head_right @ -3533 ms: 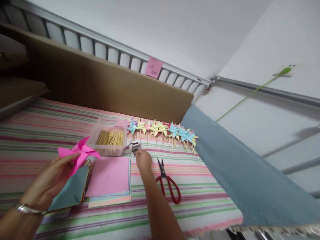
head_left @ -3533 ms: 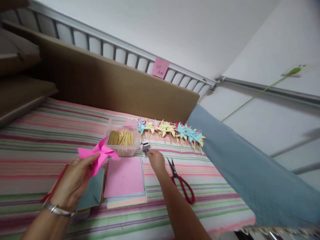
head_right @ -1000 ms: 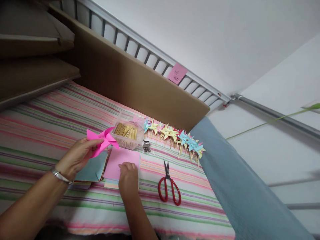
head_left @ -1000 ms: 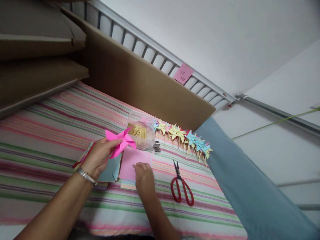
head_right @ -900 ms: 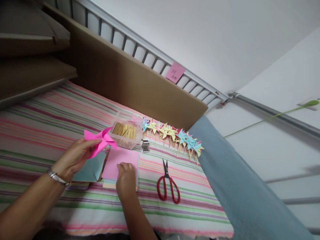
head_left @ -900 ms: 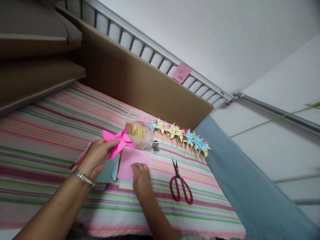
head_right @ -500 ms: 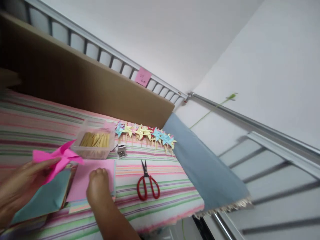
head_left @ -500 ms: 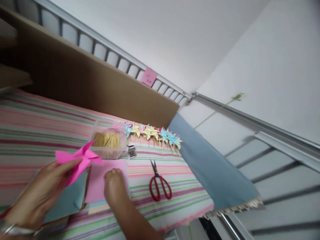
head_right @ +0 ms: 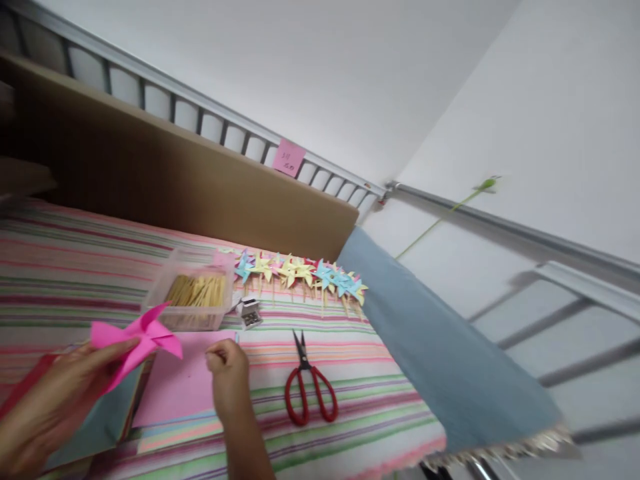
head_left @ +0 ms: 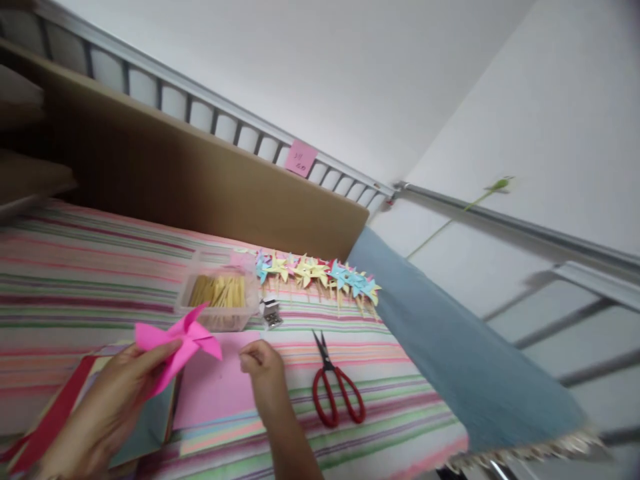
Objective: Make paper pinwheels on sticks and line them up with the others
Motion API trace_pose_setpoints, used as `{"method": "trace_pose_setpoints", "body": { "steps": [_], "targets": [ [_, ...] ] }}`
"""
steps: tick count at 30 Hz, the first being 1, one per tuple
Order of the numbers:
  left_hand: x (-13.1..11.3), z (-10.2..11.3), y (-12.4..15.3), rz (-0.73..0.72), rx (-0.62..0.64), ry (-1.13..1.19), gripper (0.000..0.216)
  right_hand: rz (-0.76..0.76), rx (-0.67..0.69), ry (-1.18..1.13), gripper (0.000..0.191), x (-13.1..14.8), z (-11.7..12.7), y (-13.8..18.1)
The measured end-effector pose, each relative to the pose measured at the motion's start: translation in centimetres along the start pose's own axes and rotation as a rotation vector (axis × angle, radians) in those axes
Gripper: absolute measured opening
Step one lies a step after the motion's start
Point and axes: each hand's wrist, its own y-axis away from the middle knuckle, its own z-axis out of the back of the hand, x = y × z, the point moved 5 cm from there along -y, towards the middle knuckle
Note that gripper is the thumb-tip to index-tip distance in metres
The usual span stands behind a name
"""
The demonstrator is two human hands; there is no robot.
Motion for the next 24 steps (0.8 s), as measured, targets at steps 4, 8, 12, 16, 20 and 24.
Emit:
{"method": "trace_pose_setpoints", "body": {
  "steps": [4, 8, 12, 16, 20, 24],
  "targets": [
    [0.8, -1.8, 0.3, 0.061, 0.056, 0.052, 0.016, -0.050, 0.053, -0.246, 0.008, 1.5, 1.5, -0.2],
    [1.8, -3.4, 0.5, 0.077, 0.081, 0.053, 0.015, -0.078, 0.045, -0.408, 0.004, 2.8, 3.0, 0.2],
    [2.7, -5.4, 1.2, 0.084, 0.133, 0.030, 0.015, 0.042, 0.011, -0.327, 0.008, 3.9, 4.2, 1.3],
    [3.4, -7.0, 1.7, 0.034, 0.188, -0.025, 0.012, 0.083, 0.009, -0.159, 0.012, 4.5, 4.8, 2.3],
    [4.2, -7.8, 2.4, 0.001, 0.228, -0.080, 0.015, 0.098, 0.052, -0.075, 0.012, 4.7, 4.6, 2.7],
    [4.6, -8.2, 2.7, 0.006, 0.238, -0.134, 0.012, 0.083, 0.060, -0.028, 0.011, 4.4, 4.4, 2.7]
  ]
}}
